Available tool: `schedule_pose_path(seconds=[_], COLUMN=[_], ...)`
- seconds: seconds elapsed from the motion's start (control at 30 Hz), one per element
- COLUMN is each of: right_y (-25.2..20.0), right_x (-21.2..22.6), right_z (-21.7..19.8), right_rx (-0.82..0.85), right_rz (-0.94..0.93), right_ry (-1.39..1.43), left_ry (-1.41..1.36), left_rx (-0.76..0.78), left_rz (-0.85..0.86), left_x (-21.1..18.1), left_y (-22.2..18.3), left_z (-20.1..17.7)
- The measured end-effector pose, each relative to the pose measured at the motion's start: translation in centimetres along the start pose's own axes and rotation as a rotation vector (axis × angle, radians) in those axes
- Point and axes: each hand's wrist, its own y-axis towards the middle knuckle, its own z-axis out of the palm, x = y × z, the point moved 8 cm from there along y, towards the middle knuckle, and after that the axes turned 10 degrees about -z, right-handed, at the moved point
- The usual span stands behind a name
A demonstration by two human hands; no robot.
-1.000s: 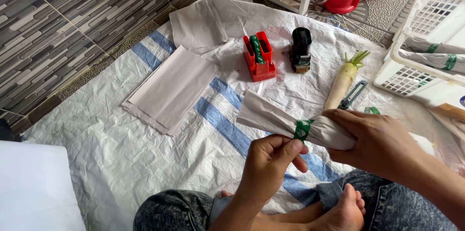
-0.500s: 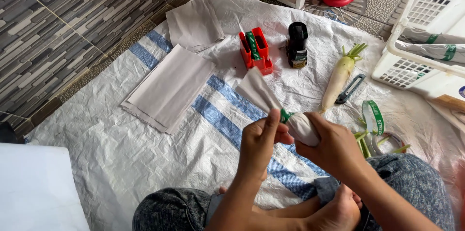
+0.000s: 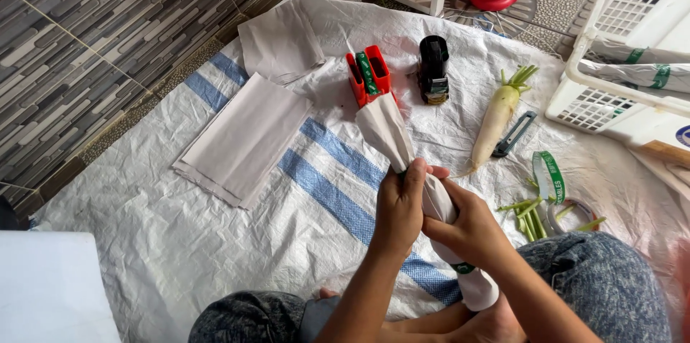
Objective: Wrapping individual radishes in paper and securing them with tape from a dispenser.
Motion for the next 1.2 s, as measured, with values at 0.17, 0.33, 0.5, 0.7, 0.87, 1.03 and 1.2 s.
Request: schedule_pose_path(seconds=[0.17,0.33,0.5,0.7,0.87,1.03,1.2], right_y=[0.4,0.4,0.7,1.3,-0.6,-1.5,-1.1], right_x=[-0.7,0.7,-2.3,0.0,5.1,5.6,2.9], right_z=[-0.9,-1.9,-2.2,-4.5,-5.3,-6.1,-6.1], right_rx=[0.000,-0.053,-0.089,-0.258,-0.090,-0.260,-0.413], right_rz=[0.019,0.052,-0.049,-0.593,-0.697,-0.926,-1.099], right_ry=[0.042,0.274,0.110,-0.214,0.294,0.100,-0.030], left_ry=[-0.183,-0.296,-0.257,0.052,0.297,0.403,0.539], left_rx=[0.073,0.177,0.153,0.349,0.409,0.387,0.208], left_rz=[-0.067,-0.177,0.029,0.513,0.739,0.766,0.795], left_x=[2.8,5.0,2.2,-3.3,-4.8,-4.2,-4.1], left_y=[1.9,2.2,2.8,-1.6,-4.3,-4.9,-5.3], left_z=[1.5,2.5,3.2,5.4,6.8,7.4,7.8])
